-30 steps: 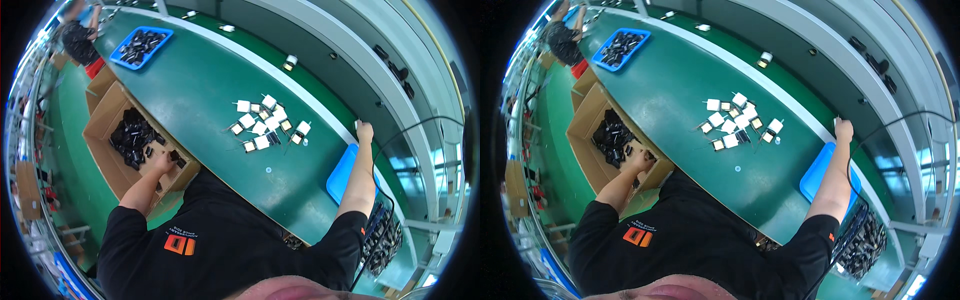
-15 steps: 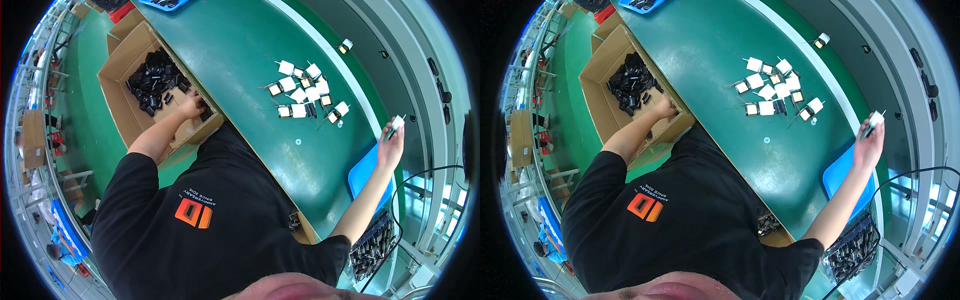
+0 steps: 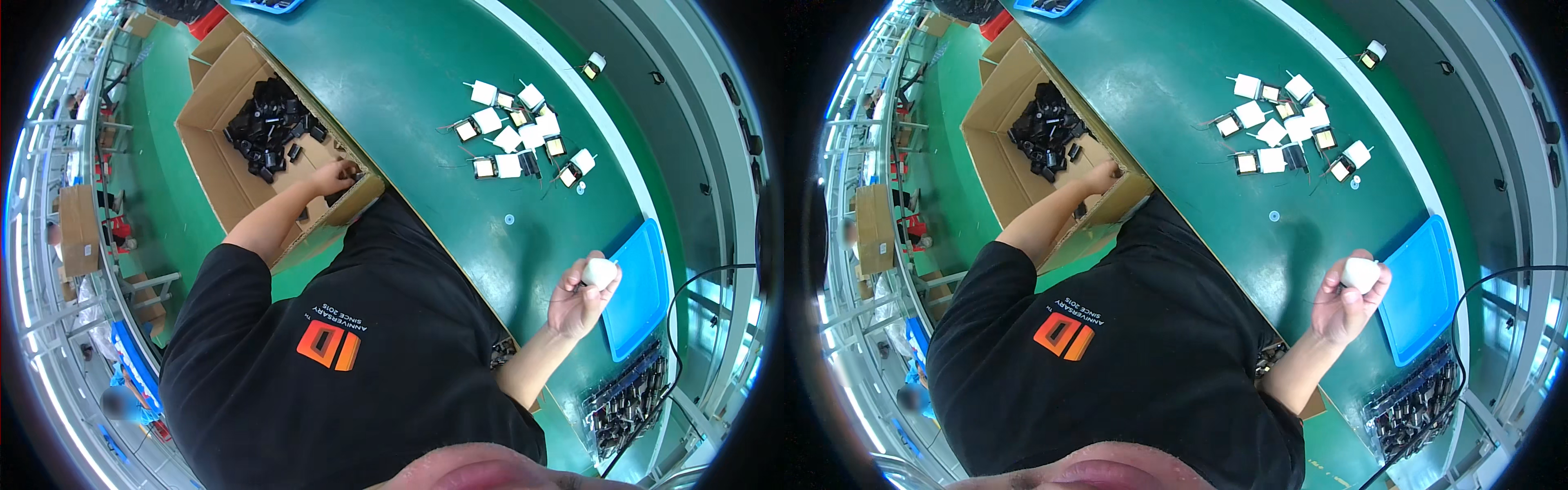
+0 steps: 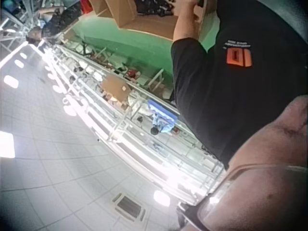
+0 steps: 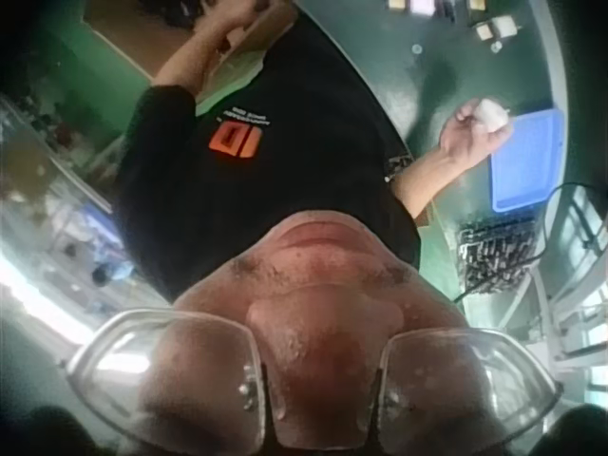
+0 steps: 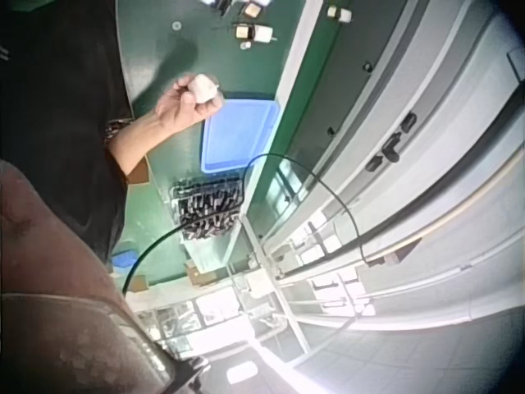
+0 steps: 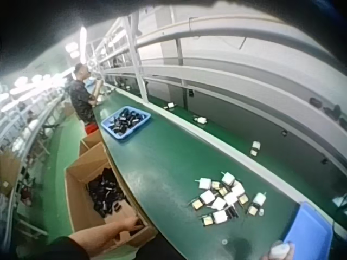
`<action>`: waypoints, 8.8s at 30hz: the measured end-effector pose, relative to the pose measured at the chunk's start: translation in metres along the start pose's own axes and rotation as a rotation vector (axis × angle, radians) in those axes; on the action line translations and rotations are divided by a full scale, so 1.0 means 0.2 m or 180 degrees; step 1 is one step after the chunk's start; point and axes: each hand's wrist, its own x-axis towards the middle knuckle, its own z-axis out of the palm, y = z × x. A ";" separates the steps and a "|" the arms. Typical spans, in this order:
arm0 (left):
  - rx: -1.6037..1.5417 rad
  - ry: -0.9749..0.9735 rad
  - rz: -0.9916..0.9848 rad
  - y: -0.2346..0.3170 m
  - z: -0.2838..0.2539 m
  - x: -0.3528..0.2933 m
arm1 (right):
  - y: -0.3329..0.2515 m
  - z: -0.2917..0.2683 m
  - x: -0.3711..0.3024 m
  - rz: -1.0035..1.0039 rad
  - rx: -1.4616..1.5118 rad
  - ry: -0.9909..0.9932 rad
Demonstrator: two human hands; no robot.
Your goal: The recorder is assembling electronic components by attaching a white cap to a small black cylindrical body containing a circuit board.
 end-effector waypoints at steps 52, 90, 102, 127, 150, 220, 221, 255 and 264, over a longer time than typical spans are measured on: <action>-0.1816 0.0148 0.2863 1.65 -0.46 -0.26 | 0.05 0.30 -0.02 -0.0005 -0.0733 -0.0143; -0.0468 -0.0728 0.2941 1.85 -0.34 -0.24 | -0.09 0.28 -0.01 0.0271 -0.2666 -0.0351; -0.1369 -0.0892 0.2925 1.91 -0.30 -0.30 | 0.08 0.11 0.01 0.0349 -0.0412 -0.0758; -0.1088 0.0092 0.4341 2.05 -0.14 -0.31 | 0.24 0.12 0.00 0.0367 0.2069 -0.0442; -0.1093 0.0345 0.4610 2.06 -0.11 -0.27 | 0.29 0.12 0.00 0.0388 0.2415 -0.0575; -0.1874 -0.0788 0.3602 2.07 -0.09 -0.34 | 0.16 0.10 -0.08 -0.1704 -0.2102 -0.0027; -0.1853 -0.0804 0.3572 2.06 -0.09 -0.33 | 0.14 0.08 -0.09 -0.1687 -0.2074 -0.0004; 0.0192 0.1133 0.1661 1.33 -0.54 -0.03 | -0.89 -1.67 1.12 0.0288 -0.6425 0.3169; -0.0048 0.1391 0.2540 1.73 -0.66 0.55 | -0.51 -0.88 1.51 -0.0626 -0.5232 0.0194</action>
